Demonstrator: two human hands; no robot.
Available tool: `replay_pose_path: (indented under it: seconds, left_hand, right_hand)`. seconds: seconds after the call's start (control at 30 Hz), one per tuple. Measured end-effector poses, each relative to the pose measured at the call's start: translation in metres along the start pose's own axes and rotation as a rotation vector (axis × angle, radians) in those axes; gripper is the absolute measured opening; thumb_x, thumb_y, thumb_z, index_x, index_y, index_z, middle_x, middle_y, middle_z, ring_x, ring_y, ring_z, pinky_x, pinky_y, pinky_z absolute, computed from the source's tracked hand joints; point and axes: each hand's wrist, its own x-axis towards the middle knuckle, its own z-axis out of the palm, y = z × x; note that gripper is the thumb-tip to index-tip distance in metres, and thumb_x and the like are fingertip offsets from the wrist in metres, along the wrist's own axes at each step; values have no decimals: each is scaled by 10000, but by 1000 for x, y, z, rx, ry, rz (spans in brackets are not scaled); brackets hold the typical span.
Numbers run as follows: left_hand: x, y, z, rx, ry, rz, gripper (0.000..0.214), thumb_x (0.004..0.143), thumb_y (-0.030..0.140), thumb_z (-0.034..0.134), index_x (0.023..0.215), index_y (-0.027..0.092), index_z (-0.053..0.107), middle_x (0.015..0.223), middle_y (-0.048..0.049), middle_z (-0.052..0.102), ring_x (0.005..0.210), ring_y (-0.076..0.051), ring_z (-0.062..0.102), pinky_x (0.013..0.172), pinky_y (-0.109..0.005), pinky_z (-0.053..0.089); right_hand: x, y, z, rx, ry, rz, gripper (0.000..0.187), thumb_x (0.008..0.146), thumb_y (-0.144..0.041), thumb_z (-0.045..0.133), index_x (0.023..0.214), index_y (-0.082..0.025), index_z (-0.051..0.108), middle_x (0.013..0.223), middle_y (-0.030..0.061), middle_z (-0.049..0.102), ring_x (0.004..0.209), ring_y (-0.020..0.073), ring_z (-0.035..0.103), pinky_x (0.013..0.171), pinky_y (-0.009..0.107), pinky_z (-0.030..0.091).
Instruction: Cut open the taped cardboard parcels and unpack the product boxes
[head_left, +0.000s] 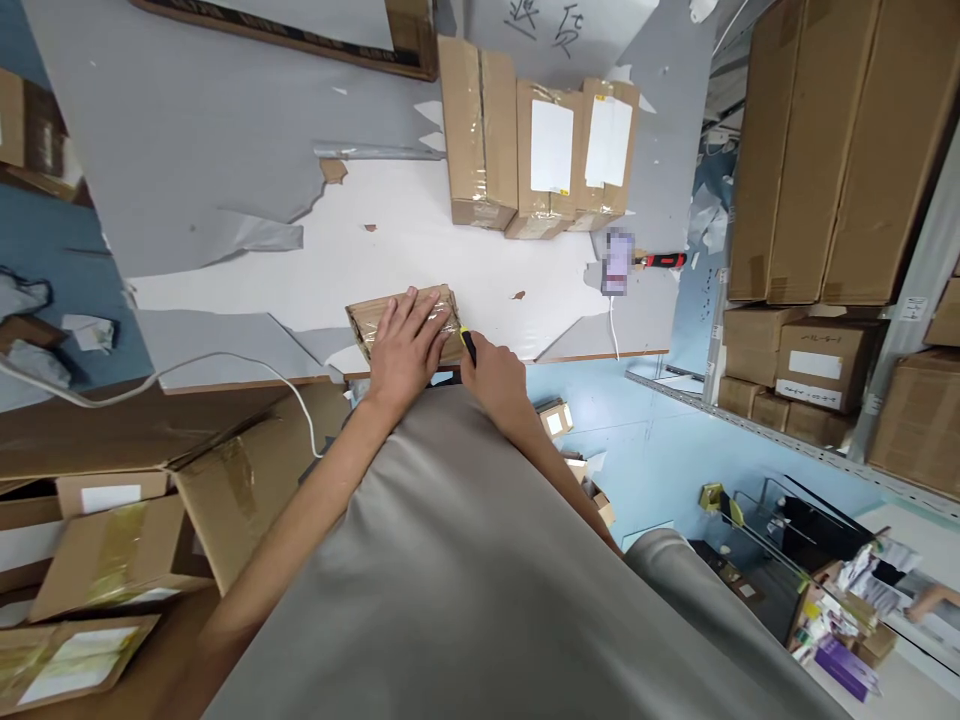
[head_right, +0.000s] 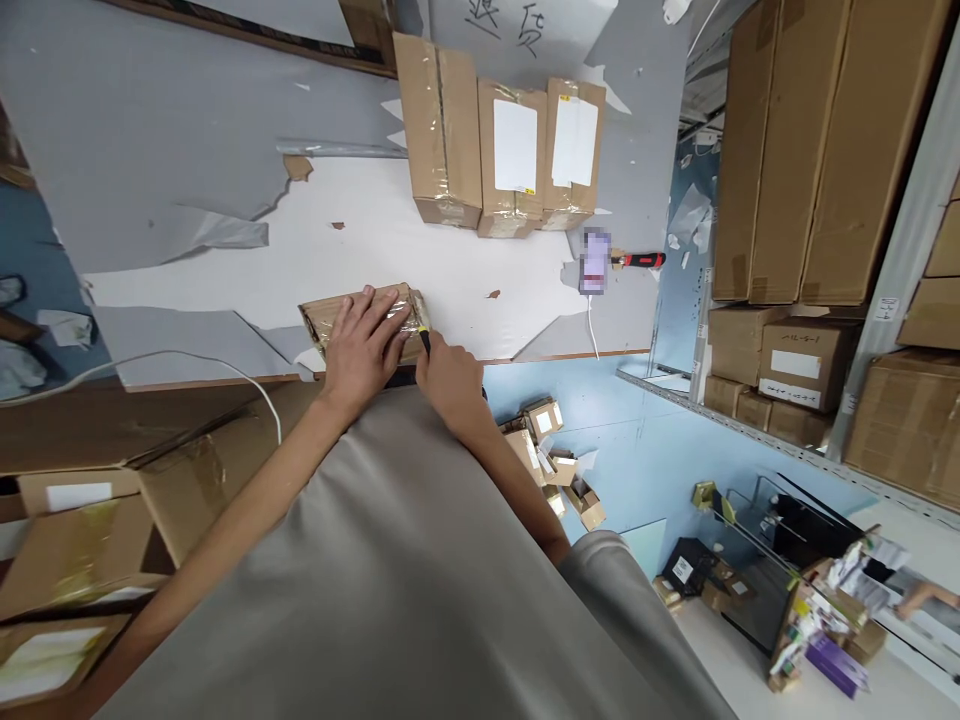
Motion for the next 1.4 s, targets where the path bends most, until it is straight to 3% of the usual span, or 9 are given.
replay_pose_path:
  seconds: [0.57,0.7,0.83,1.1,1.23,1.33,1.4]
  left_hand:
    - [-1,-6,-6,2,-5,45,498,1240,507,484,1660,362,710,1799,-111,661,1817,-381,441,1506,-765,259]
    - [0,-8,-6,2,-5,53,525,1251,562,448,1675,379,697,1798,-109,662,1818,-382,439,1504,-770,257]
    - [2,-8,-8,-14,-11,44,526,1225,540,516,1696,377,684,1815,-104,645,1828,-393,419,1508,-791,228]
    - [-3,-8,-8,-13,-17,26,514,1228,518,489,1675,382,704,1840,-89,619,1843,-388,385,1516,-780,204]
    - [-14,-18,-14,-4,-20,5,541,1221,559,504,1706,395,678,1831,-89,630,1848,-397,371,1517,-785,182]
    - [-30,-34,-24,-16,17,-28,548,1212,575,513,1698,390,690,1837,-86,623,1859,-391,350,1530,-761,157]
    - [-42,-45,-31,-44,67,-67,550,1204,602,528,1681,395,708,1855,-76,603,1863,-376,346,1541,-719,151]
  right_hand:
    - [-21,-2,13,72,-8,73,462,1265,-338,438,1671,-242,637,1413,153,878,1320,332,842,1112,440,652]
    - [-15,-6,13,61,-10,81,484,1261,-323,439,1706,-225,600,1399,176,877,1331,339,841,1117,447,652]
    - [-4,-6,10,59,-7,50,455,1265,-318,433,1650,-201,647,1412,177,875,1348,341,833,1138,432,638]
    - [-22,14,25,71,-42,48,439,1272,-356,462,1640,-252,679,1379,147,893,1291,327,855,1086,403,642]
    - [-30,33,23,180,-32,-66,366,1274,-362,516,1548,-275,742,1341,92,911,1262,290,861,1078,336,613]
    - [-15,53,25,404,35,-171,339,1288,-397,497,1505,-285,732,1203,31,920,1061,224,889,996,274,618]
    - [14,65,34,559,80,-205,362,1303,-437,438,1482,-276,708,1122,9,905,902,185,875,939,257,631]
